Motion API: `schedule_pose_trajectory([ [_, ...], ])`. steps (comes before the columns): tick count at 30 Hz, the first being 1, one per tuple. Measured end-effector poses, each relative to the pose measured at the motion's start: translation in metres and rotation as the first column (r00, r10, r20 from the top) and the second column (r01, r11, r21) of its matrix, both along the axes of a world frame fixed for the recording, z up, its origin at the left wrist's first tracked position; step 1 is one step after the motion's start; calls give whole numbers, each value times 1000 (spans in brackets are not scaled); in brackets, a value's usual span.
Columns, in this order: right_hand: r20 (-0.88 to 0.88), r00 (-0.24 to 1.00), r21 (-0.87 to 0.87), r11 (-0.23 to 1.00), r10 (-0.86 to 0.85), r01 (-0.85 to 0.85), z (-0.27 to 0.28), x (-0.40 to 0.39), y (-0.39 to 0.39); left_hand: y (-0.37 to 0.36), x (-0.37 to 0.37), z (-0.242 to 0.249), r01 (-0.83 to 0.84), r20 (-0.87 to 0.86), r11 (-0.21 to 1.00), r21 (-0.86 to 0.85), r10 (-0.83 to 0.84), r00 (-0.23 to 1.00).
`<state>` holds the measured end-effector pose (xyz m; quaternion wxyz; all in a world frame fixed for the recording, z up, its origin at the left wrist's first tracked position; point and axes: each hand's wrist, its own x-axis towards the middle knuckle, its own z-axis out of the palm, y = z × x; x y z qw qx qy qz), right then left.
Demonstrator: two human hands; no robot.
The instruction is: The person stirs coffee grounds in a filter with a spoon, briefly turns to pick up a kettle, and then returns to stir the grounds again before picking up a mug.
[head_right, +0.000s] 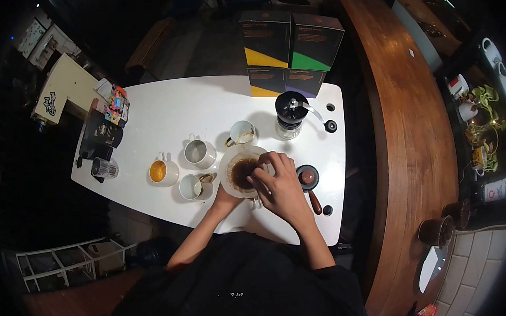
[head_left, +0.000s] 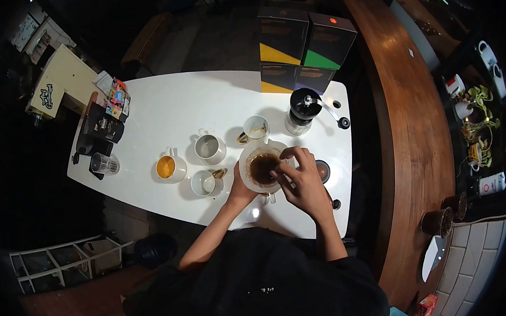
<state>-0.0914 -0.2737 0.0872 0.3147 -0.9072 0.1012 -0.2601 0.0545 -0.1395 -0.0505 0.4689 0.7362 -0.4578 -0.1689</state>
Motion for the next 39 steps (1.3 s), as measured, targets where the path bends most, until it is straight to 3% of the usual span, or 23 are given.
schedule_pose_trajectory([
  [3, 31, 999, -20, 999, -42, 43, -3, 2, 0, -2, -2, 1, -54, -129, 994, -94, 41, 991],
  [6, 30, 997, -64, 995, -69, 70, -3, 1, 3, -3, -7, 37, -74, -277, 995, -65, 53, 959],
  [10, 17, 1000, -7, 1000, 11, -11, 0, -3, -1, -6, -6, 30, -66, -293, 986, -155, 18, 956],
  [12, 53, 998, 6, 1000, 22, -23, 0, -3, -2, -5, -8, 36, -75, -217, 994, -83, 55, 975],
  [14, 28, 998, -36, 997, -61, 62, 1, -4, -1, -4, -10, 38, -76, -252, 993, -95, 50, 967],
  [18, -10, 1000, -62, 998, -28, 27, -1, -6, -3, -6, -9, 39, -67, -324, 989, -129, 22, 946],
  [24, 57, 998, -14, 999, -41, 42, 3, -9, -3, -7, -10, 28, -80, -278, 990, -120, 44, 960],
  [27, 47, 996, -69, 995, -71, 74, -2, -9, -4, -7, -11, 28, -83, -272, 989, -123, 47, 961],
  [29, 14, 1000, -8, 1000, 0, 0, -1, -10, -4, -7, -10, 22, -83, -265, 987, -141, 43, 963],
  [35, 42, 998, -98, 994, -38, 42, -2, -1, -5, -6, -13, 26, -118, -321, 988, -101, 80, 944],
  [37, 43, 999, -64, 998, -9, 12, 1, 0, -6, -7, -9, 21, -100, -236, 990, -99, 74, 969],
  [39, 40, 999, -32, 999, 20, -19, 1, 0, -5, -5, -10, 19, -104, -279, 989, -106, 70, 958],
])
